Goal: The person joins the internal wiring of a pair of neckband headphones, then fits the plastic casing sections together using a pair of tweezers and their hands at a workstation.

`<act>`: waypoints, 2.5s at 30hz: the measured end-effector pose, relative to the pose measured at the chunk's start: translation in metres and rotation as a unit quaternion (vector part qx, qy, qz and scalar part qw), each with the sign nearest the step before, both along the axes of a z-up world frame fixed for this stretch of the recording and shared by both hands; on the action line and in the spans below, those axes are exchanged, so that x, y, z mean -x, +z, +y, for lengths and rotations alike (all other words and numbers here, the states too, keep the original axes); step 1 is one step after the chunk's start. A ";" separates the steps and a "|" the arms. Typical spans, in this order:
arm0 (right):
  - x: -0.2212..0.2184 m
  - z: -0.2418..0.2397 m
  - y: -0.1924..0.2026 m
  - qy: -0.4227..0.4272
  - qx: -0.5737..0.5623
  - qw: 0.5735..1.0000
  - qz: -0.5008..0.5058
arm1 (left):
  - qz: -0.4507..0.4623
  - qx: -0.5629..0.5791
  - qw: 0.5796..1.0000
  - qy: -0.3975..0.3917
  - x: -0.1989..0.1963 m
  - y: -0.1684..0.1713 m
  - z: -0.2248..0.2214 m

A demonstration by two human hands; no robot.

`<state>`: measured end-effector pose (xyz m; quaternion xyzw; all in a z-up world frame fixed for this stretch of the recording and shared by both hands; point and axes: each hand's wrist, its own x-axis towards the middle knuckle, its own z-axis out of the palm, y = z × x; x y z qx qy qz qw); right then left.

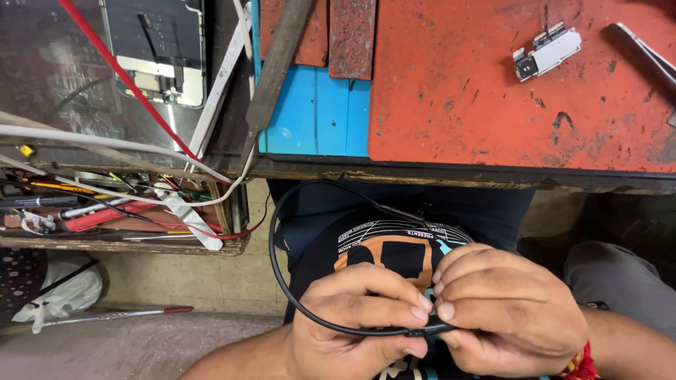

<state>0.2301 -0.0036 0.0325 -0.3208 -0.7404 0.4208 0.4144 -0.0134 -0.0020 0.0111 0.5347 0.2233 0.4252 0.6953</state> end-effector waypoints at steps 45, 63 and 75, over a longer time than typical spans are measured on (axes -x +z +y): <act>0.012 -0.011 0.001 -0.014 0.160 0.983 0.088 | 0.070 -0.243 0.967 0.017 -0.010 -0.016 0.022; -0.007 0.014 0.024 0.082 0.077 0.994 -0.008 | 0.011 -0.251 0.968 -0.012 -0.007 -0.020 0.024; -0.003 0.011 0.022 0.076 0.101 0.990 0.063 | 0.018 -0.191 0.978 -0.075 -0.013 -0.017 0.022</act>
